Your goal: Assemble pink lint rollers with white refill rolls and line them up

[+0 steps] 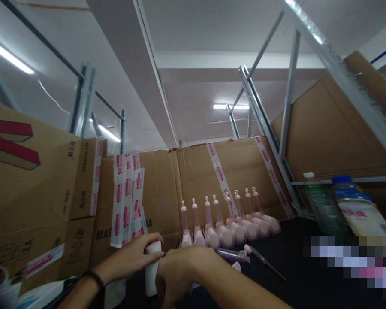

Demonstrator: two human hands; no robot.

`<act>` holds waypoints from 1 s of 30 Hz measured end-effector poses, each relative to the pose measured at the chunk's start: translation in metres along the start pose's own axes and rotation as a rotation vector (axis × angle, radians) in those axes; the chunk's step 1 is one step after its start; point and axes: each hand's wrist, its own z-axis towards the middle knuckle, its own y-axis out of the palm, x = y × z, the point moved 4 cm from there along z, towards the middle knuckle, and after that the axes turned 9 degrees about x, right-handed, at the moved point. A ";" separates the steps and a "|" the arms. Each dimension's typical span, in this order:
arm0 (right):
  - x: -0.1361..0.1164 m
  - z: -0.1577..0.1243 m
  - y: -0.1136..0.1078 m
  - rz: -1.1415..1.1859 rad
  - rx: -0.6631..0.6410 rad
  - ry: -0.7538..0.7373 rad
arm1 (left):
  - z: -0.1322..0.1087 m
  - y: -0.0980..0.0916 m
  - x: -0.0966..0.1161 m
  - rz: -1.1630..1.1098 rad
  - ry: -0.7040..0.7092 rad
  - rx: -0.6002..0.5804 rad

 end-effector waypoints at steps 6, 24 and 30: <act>0.002 0.000 0.007 0.110 -0.088 0.041 | 0.011 -0.018 -0.008 -0.116 -0.089 0.323; 0.006 0.001 -0.049 0.240 0.856 -0.182 | 0.000 -0.029 -0.027 -1.169 -0.702 0.660; 0.019 0.009 -0.049 0.270 1.151 -0.133 | 0.002 -0.025 -0.026 -1.230 -0.717 0.641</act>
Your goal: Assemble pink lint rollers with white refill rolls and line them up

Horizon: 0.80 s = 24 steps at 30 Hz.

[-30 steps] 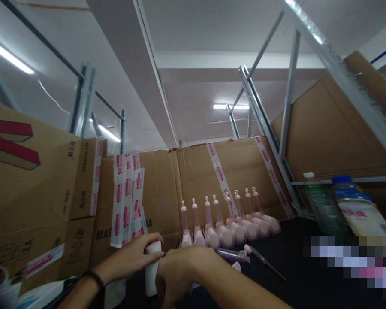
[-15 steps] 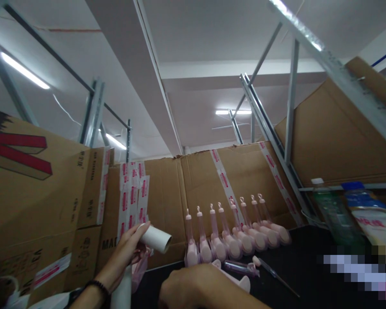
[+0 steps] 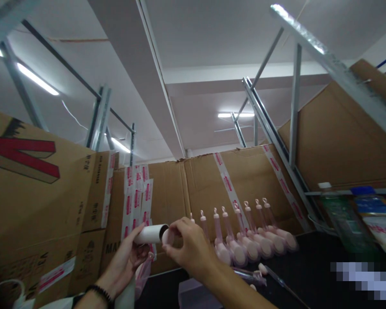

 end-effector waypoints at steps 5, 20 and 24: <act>0.004 -0.005 0.005 0.031 0.041 0.017 | -0.001 0.005 -0.003 0.007 -0.004 -0.052; 0.002 -0.005 0.003 0.035 0.050 -0.001 | -0.005 0.008 -0.004 0.024 -0.004 -0.089; 0.004 -0.006 0.004 0.041 0.040 0.004 | -0.008 0.007 -0.002 0.035 -0.018 -0.070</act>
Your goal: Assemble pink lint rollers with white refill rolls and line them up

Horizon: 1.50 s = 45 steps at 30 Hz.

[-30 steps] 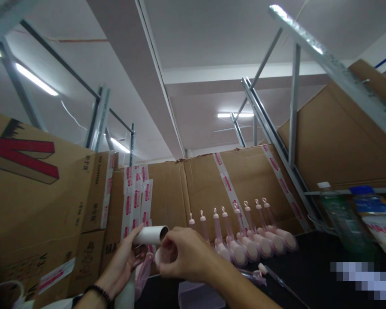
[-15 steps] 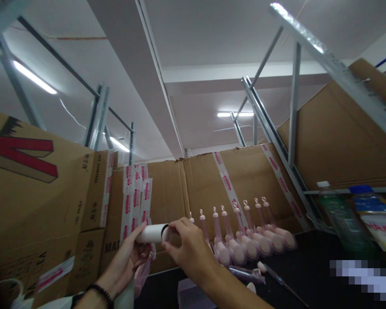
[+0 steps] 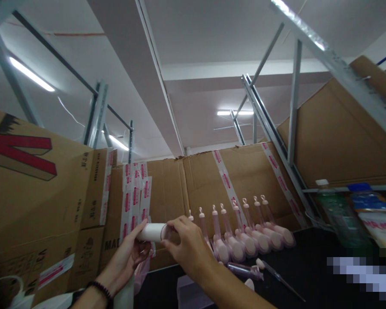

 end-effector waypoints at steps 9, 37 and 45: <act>-0.011 -0.003 0.002 0.077 -0.155 -0.064 | -0.008 0.008 -0.001 0.081 -0.025 -0.222; -0.018 -0.003 -0.006 0.015 -0.312 -0.181 | -0.044 0.034 -0.003 0.120 -0.006 -0.596; 0.036 0.020 -0.040 -0.411 -0.413 0.264 | -0.013 0.017 -0.016 0.281 0.019 -0.290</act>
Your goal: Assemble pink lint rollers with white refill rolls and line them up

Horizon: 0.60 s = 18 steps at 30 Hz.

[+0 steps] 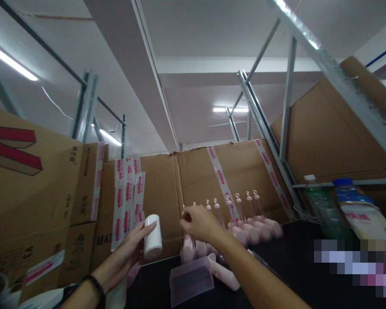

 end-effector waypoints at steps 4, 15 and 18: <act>0.042 -0.004 0.003 -0.171 -0.234 0.189 | 0.004 -0.003 -0.001 0.018 0.011 0.048; 0.059 -0.031 0.033 -0.253 -0.679 0.481 | 0.002 -0.003 -0.001 0.035 0.003 0.061; 0.060 -0.035 0.037 -0.238 -0.637 0.521 | 0.003 -0.003 0.000 0.027 0.000 0.067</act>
